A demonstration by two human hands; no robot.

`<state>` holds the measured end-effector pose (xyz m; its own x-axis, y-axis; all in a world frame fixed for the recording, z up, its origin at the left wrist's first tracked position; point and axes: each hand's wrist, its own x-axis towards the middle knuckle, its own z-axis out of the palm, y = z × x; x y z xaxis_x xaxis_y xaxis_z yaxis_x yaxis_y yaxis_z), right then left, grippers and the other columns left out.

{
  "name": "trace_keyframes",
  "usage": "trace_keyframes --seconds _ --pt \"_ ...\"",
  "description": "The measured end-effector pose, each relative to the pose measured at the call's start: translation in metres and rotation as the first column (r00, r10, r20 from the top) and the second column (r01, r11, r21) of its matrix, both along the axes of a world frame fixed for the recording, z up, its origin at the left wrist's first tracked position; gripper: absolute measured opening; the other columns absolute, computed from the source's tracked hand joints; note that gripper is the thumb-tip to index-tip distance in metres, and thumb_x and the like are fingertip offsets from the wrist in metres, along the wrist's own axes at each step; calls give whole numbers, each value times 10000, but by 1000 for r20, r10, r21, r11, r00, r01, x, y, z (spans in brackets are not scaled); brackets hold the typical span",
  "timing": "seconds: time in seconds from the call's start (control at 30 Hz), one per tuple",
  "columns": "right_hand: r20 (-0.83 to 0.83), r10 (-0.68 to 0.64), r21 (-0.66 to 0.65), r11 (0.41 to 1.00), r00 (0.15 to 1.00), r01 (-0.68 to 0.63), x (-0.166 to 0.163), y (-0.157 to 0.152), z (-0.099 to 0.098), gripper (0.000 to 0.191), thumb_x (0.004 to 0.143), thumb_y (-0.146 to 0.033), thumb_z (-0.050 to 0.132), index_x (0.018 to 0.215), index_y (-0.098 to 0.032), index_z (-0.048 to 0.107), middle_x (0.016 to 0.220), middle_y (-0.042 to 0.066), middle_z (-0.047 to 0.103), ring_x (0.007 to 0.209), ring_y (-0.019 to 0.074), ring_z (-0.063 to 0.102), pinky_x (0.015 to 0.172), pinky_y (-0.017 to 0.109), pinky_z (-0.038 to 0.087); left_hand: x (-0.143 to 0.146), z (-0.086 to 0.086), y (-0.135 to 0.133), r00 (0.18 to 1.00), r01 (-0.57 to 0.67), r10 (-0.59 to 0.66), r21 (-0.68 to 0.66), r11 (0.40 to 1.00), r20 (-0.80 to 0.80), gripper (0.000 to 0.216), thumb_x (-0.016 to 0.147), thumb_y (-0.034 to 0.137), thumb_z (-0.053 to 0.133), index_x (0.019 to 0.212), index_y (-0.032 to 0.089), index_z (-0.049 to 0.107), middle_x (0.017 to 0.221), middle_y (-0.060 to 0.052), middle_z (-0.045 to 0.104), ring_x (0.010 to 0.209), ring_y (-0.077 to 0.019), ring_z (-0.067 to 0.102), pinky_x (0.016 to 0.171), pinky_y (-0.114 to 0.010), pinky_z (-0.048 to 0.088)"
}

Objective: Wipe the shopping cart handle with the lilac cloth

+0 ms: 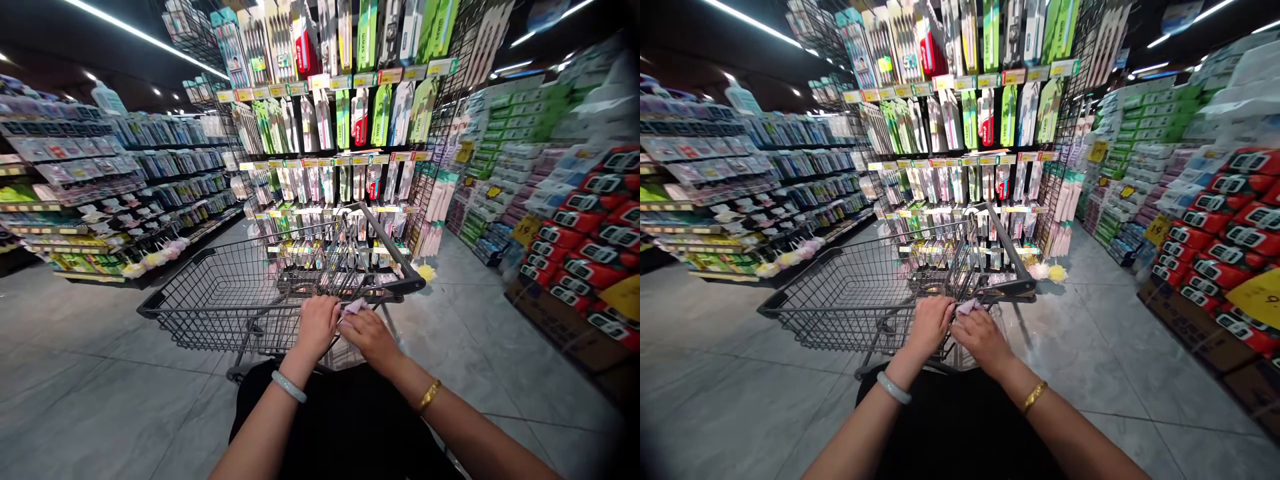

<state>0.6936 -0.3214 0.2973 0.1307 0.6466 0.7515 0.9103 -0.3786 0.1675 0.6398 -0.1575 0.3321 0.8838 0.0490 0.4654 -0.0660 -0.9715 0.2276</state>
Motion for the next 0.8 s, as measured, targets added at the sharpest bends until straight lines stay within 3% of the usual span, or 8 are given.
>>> trace_keyframes --seconds 0.1,0.17,0.33,0.4,0.57,0.63,0.8 --pt "-20 -101 200 974 995 103 7 -14 26 276 926 -179 531 1151 -265 665 1099 62 662 1066 218 529 962 396 407 0 0 3 1000 -19 20 41 999 -23 319 1005 364 326 1007 247 623 912 -32 640 892 -204 519 833 -366 316" --pt "-19 -153 252 955 988 153 12 -17 31 282 921 -190 550 1168 -272 660 1102 62 662 1069 220 533 965 396 396 1 1 3 999 -47 48 63 997 -24 333 1006 370 316 945 235 615 883 -37 629 874 -209 513 821 -366 311" --pt "81 -142 114 985 987 133 11 -6 -7 231 920 -220 569 1104 -300 684 994 22 697 989 194 561 985 383 362 2 3 0 998 -53 54 87 995 -9 316 1005 361 321 921 233 598 860 -29 618 856 -208 513 813 -359 314" --pt "77 -103 102 990 992 95 9 -8 -8 229 925 -217 554 1093 -300 687 969 17 700 981 190 560 977 372 371 1 4 0 999 -48 49 92 995 -9 307 1004 359 327 940 234 600 864 -30 616 859 -207 514 815 -357 317" --pt "-22 -181 303 936 983 179 12 -27 38 293 929 -185 531 1171 -291 658 1100 50 664 1058 209 539 959 383 391 0 1 2 997 -73 74 107 992 -4 312 1000 368 332 939 230 605 861 -39 613 864 -215 514 830 -366 319" --pt "-30 -219 326 920 975 216 13 -26 43 300 928 -185 537 1184 -292 652 1097 53 661 1062 213 535 963 393 383 1 -1 2 996 -85 85 108 991 2 314 1000 363 332 920 227 604 855 -40 611 862 -215 513 837 -368 321" --pt "86 -142 185 975 986 124 10 -14 10 234 945 -224 526 1086 -310 692 1054 4 691 958 178 555 958 372 371 0 0 3 997 -77 77 95 992 6 318 1003 357 324 918 225 600 852 -37 614 858 -212 518 841 -363 328"
